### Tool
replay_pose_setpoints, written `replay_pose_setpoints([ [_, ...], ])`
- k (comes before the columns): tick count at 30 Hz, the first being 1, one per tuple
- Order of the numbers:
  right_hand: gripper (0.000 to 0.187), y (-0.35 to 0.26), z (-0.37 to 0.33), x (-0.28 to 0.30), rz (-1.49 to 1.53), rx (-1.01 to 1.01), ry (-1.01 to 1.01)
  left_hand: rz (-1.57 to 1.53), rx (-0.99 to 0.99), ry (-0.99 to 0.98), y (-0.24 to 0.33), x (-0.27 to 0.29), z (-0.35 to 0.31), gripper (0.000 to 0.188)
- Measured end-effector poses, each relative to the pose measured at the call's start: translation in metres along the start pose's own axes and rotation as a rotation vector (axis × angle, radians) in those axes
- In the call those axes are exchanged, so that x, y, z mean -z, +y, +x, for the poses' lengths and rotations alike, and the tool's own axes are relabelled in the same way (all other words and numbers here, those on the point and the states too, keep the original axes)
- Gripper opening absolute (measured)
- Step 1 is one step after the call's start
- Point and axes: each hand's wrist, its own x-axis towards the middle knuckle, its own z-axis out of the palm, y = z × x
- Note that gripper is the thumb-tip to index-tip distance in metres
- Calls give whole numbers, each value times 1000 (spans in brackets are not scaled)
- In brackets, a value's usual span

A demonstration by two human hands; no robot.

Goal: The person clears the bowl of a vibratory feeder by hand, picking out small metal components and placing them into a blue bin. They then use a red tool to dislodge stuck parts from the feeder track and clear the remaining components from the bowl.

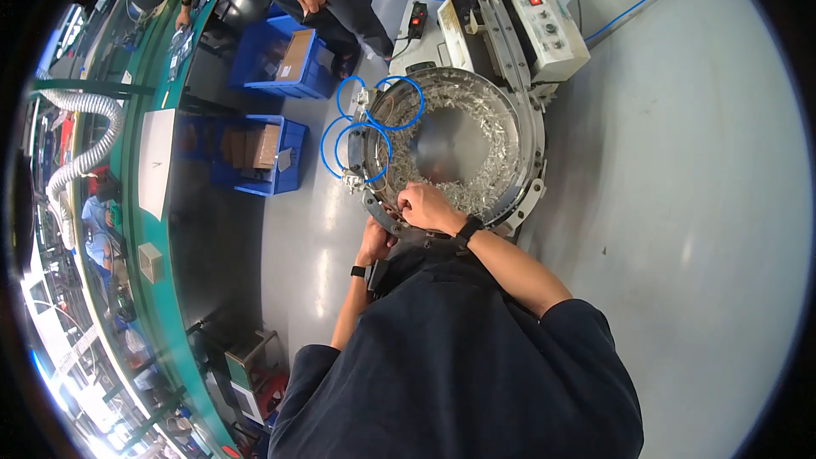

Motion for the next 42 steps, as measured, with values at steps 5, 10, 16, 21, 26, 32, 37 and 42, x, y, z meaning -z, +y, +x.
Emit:
replay_pose_setpoints([
  [5, 12, -5, 1, 6, 143, -39, 32, 0, 25, -13, -4, 1, -1, 9],
  [10, 13, -10, 1, 5, 86, 3, -1, -5, 45, -59, -6, 1, -3, 11],
  [16, 16, -17, 5, 6, 24, -35, -17, 9, 46, -7, -7, -5, -5, 12],
  [21, 15, -24, 10, 10, 140, -118, -19, 45, 17, -24, -7, -12, -7, 13],
  [26, 15, -14, 16, 5, 195, -117, -63, -165, -5, 94, -4, -14, -10, 14],
  [32, 19, 8, 22, 7, 250, -236, 10, -269, -65, 156, -8, -18, -10, 16],
  [37, 19, 14, 14, 14, 134, -114, 152, -307, -73, 282, -16, -27, -8, 17],
  [42, 19, 17, 8, 16, 212, 188, -41, -198, -74, 271, -35, -19, -6, 17],
])
